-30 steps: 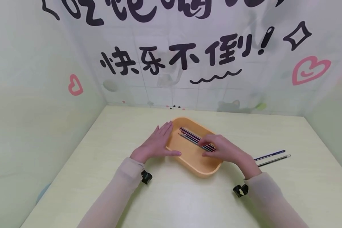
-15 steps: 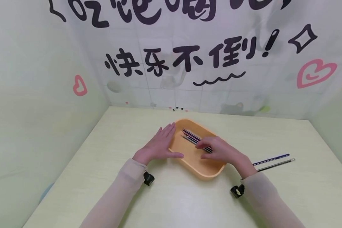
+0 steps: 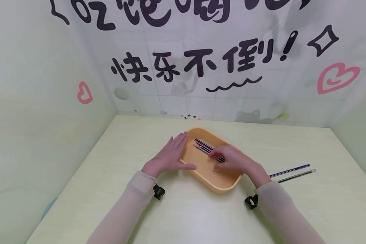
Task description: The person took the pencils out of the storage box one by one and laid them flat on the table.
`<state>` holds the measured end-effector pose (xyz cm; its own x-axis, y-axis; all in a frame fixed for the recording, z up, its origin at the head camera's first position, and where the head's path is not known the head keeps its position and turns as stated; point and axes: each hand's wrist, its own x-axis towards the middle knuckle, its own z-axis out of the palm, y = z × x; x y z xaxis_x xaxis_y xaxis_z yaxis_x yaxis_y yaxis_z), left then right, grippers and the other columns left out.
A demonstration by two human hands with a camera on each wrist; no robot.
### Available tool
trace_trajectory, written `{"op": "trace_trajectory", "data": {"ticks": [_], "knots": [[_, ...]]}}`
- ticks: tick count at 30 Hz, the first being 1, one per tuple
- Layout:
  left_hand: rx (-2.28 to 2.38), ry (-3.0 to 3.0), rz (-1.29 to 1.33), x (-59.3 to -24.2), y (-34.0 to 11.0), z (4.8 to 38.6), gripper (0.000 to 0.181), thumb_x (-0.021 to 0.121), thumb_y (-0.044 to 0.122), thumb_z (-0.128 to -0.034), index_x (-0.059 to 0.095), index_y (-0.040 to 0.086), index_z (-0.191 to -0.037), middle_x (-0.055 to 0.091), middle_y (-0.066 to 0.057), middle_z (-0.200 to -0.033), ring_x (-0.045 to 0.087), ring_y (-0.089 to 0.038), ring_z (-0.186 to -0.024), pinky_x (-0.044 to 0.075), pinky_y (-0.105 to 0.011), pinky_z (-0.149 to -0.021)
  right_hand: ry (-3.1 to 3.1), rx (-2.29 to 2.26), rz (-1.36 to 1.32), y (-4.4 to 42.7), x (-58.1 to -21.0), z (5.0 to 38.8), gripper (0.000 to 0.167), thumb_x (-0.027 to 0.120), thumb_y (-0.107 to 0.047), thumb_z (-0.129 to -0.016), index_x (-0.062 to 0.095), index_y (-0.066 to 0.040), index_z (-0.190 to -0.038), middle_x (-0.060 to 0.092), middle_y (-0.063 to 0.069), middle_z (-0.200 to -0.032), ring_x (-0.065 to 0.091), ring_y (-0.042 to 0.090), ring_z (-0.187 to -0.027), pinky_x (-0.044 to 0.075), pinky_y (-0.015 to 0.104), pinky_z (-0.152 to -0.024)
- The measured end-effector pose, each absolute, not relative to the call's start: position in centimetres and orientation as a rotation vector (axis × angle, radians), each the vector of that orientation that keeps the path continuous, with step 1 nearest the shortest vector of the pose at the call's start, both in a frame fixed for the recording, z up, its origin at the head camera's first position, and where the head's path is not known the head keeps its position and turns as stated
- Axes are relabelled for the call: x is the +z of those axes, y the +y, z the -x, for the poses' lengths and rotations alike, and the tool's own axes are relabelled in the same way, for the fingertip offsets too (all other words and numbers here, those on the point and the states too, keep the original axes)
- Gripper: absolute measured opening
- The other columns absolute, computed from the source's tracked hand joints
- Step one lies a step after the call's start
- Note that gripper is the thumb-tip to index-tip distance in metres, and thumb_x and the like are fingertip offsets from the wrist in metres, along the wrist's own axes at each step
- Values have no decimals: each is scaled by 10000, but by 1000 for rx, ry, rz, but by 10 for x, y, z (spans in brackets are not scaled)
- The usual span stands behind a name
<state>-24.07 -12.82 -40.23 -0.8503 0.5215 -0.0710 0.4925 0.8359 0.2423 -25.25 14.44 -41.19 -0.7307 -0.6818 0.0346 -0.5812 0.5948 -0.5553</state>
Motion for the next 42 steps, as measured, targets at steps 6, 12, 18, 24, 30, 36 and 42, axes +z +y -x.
{"op": "trace_trajectory", "data": {"ticks": [6,12,18,24,30,36,42], "knots": [[318,2889,-809,-402,-128,241,1195,635,709,-828,65,-21,-1584,2,-141,-1691,25,-297,-1575,61,-491,-1288,2671,-798,1001,142,-410,254,331,800,-126,-832,703,-10,-1127,740,92,-1092,710,225,-1000,590,391,-922],[317,2888,-819,-404,-128,243,1191,637,701,-831,60,-18,-1585,0,-140,-1691,27,-301,-1575,61,-495,-1288,2717,-784,886,138,-411,255,292,784,-91,-830,716,-17,-1104,741,84,-1063,699,209,-980,589,390,-922],[323,2881,-819,-403,-128,244,1191,641,697,-831,54,-13,-1586,-5,-141,-1691,13,-293,-1576,50,-489,-1289,2764,-743,814,134,-412,256,311,786,-97,-825,712,-13,-1116,736,87,-1053,678,197,-953,588,386,-913],[308,2880,-809,-404,-128,245,1194,630,710,-830,43,0,-1589,-19,-125,-1692,4,-282,-1577,45,-480,-1289,2760,-757,836,132,-414,257,246,785,-71,-819,725,-13,-1050,731,64,-962,669,148,-859,603,331,-828],[315,2877,-806,-404,-128,244,1191,630,707,-832,43,-1,-1589,-21,-125,-1692,0,-281,-1577,45,-481,-1289,2788,-741,832,129,-415,259,238,785,-73,-828,719,-7,-1046,722,71,-948,642,148,-837,594,325,-805],[312,2877,-802,-404,-128,243,1194,633,707,-831,49,-10,-1587,-21,-128,-1691,2,-284,-1576,42,-485,-1288,2790,-719,808,127,-414,258,194,790,-58,-823,721,-25,-1002,714,54,-914,623,137,-808,578,305,-764],[304,2882,-805,-404,-128,242,1200,633,712,-827,48,-11,-1586,-24,-131,-1690,8,-288,-1576,48,-486,-1287,2720,-724,796,123,-414,258,102,736,-2,-848,723,-54,-935,699,38,-868,594,113,-763,550,247,-707]]}}
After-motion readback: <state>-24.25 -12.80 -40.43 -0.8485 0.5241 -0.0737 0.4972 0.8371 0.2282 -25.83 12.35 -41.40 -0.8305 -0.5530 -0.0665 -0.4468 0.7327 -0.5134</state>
